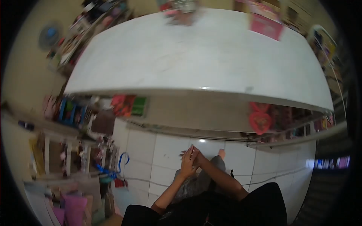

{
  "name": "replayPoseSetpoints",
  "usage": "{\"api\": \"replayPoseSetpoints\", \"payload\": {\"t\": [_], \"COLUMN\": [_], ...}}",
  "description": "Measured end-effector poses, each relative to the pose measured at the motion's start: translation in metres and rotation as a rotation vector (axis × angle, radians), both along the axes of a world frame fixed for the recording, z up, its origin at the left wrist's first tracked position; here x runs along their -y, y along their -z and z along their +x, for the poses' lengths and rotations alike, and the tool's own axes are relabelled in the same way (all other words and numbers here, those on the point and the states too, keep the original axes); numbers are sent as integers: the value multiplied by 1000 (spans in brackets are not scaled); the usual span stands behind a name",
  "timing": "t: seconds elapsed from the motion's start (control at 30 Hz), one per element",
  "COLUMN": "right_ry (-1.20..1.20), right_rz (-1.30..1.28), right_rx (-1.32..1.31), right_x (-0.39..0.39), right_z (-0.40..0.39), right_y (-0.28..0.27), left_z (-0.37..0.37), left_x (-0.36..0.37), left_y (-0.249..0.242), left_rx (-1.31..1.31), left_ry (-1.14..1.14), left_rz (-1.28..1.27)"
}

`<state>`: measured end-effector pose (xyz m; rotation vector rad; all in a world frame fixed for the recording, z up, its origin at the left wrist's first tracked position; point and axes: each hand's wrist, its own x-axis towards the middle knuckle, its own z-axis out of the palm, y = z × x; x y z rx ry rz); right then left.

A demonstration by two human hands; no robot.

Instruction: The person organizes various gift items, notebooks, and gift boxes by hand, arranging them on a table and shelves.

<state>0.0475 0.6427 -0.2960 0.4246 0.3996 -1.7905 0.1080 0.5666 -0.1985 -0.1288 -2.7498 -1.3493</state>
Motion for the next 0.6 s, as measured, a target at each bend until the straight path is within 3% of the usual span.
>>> {"api": "replayPoseSetpoints", "payload": {"t": [0.07,0.13,0.17,0.3,0.33,0.4,0.47,0.53,0.57,0.6], "right_ry": [-198,-403,-383,-293,-318,-273,-367,-674,-776,-669], "right_rz": [-76,-136,-129,-159,-158,-90,-8,314,311,121], "right_rx": [35,75,19,-130,-140,-766,-810,-541,-419,-459], "right_x": [76,140,169,255,269,300,328,355,370,390], "right_z": [21,39,47,62,68,76,91,106,110,126], "right_y": [-76,-103,-109,-156,-165,-173,-162,-141,-128,-68], "left_z": [53,103,123,183,194,194,166,140,126,125], "left_x": [61,110,133,193,205,231,252,275,285,310], "left_y": [-2,-4,-6,6,24,46,4,-35,-55,-34], "left_rx": [39,200,368,401,290,57,-169,-359,-392,-383], "left_ry": [-90,-235,-301,-669,-929,-1300,-1281,-1192,-1168,-1073], "left_rz": [-334,-465,-587,-630,-358,251,322,95,175,27]}}
